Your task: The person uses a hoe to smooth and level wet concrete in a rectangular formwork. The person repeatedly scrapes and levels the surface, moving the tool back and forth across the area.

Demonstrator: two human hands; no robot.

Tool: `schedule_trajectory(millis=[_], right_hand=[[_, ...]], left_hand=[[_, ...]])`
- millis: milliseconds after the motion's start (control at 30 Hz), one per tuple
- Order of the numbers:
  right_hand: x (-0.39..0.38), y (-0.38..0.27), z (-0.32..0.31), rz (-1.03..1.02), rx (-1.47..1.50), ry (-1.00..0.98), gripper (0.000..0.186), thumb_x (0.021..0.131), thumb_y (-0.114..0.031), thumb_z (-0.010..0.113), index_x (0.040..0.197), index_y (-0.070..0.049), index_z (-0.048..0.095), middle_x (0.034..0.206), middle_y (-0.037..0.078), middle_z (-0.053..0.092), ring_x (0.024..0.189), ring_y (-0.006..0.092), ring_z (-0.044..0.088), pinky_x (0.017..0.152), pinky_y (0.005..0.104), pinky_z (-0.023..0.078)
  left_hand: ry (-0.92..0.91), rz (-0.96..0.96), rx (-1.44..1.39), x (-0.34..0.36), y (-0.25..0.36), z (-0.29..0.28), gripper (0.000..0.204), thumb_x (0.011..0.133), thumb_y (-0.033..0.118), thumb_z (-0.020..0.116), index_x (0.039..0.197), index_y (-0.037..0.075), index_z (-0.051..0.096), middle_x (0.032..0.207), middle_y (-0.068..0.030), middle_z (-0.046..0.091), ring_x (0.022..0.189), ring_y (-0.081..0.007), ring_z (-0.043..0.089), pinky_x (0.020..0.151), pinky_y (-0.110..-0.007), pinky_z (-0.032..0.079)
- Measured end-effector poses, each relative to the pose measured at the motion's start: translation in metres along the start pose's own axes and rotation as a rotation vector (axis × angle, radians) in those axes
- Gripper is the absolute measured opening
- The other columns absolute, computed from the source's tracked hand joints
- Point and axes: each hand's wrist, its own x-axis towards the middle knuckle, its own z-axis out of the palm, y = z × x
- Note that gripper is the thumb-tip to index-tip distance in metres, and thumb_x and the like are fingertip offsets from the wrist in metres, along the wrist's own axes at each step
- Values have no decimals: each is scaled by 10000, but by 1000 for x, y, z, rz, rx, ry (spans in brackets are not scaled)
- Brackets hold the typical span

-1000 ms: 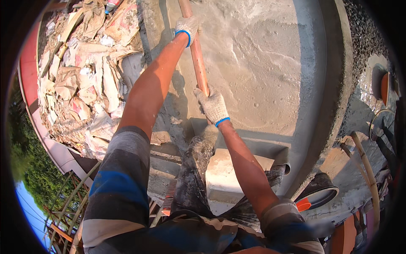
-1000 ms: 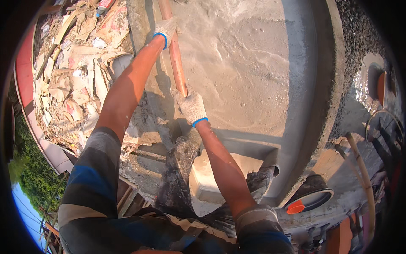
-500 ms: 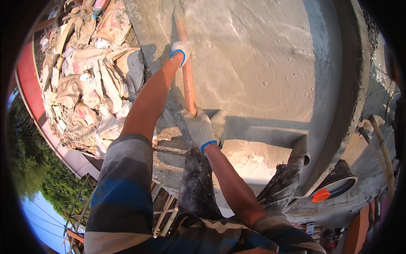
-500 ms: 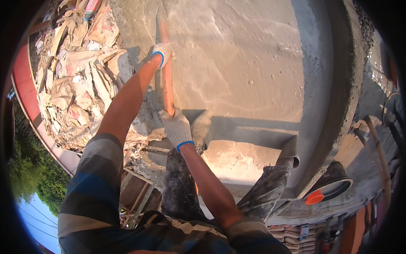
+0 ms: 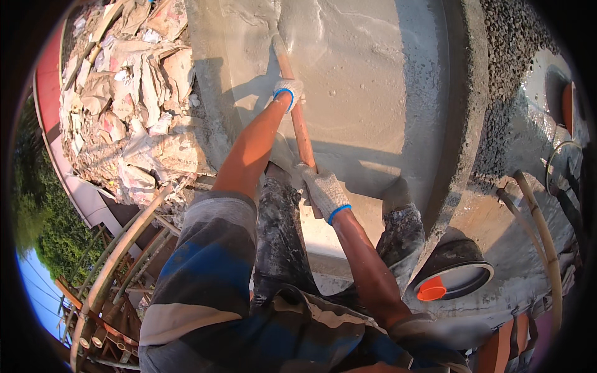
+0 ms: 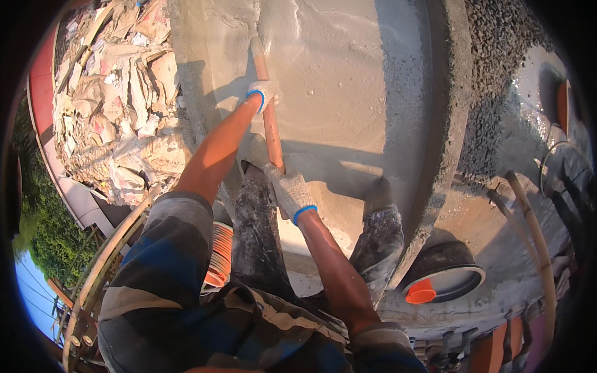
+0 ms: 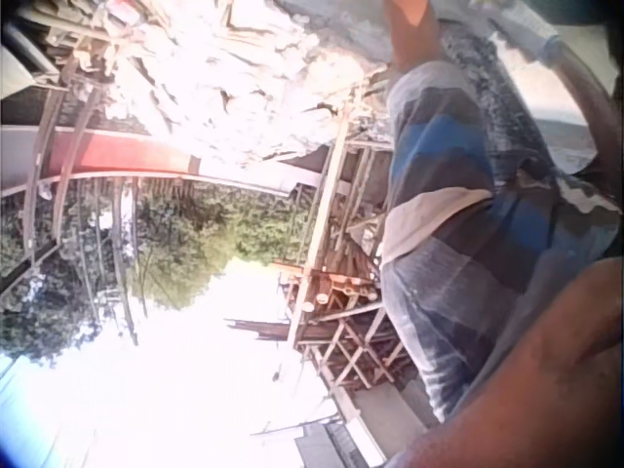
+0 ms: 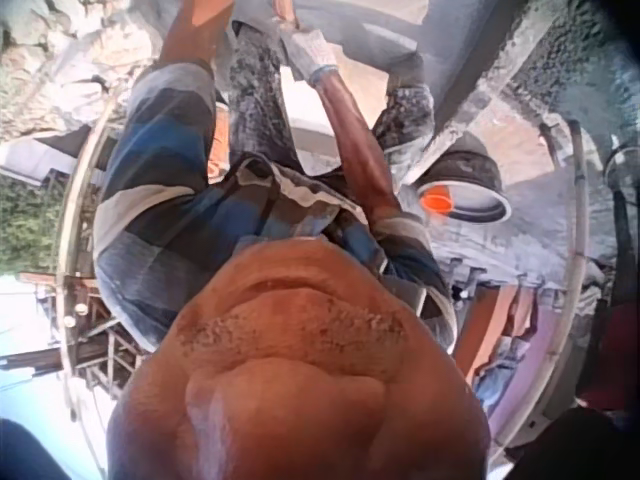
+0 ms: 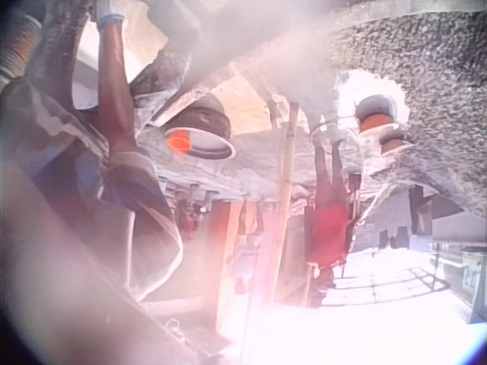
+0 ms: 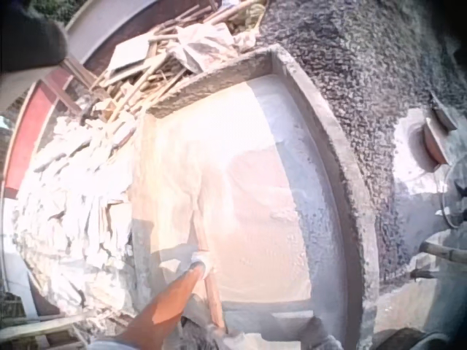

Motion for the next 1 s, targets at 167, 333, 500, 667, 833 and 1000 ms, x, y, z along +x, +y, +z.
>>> schedule_trajectory(millis=[167,333,500,667,833,1000], right_hand=[[-74,43,-144,48,-100,-89,396,995,-392,685,1124,-17,673,771,25,615,634,124,602,555,324,531],[-173,83,-287,-193,-804,-21,431,891,-358,777,1164,-32,705,820,192,702,742,293,705,741,409,567],[-265,157,-377,-140,-1078,161,399,821,-375,800,1091,-96,710,879,195,733,834,412,716,744,479,558],[-328,191,-373,23,-986,255,348,803,-337,812,1036,-101,707,891,181,743,858,417,723,737,475,562],[-284,181,-271,-164,-829,329,363,833,-321,797,1053,-52,691,879,219,720,872,426,720,742,486,557],[-112,73,-101,-316,-820,365,442,874,-361,814,1091,-4,669,884,260,713,911,485,696,762,481,555]], left_hand=[[64,-146,-379,-80,-68,100,115,981,174,616,1042,80,588,839,-89,616,692,-217,640,690,-427,630],[-59,-330,-736,-225,-126,172,159,996,185,687,988,101,552,843,-64,559,735,-216,603,771,-427,615],[-344,-431,-861,-391,-148,212,218,955,174,750,1027,78,568,946,-81,593,875,-238,640,836,-423,598],[-639,-450,-876,-444,-192,217,202,989,188,715,1124,69,622,1023,-75,649,949,-215,662,881,-395,553],[-505,-414,-701,-388,-100,147,210,957,220,735,1024,98,578,930,-61,597,870,-208,634,889,-399,560],[-339,57,-576,-212,29,25,200,946,183,728,1027,92,568,886,-59,565,767,-223,614,752,-437,606]])
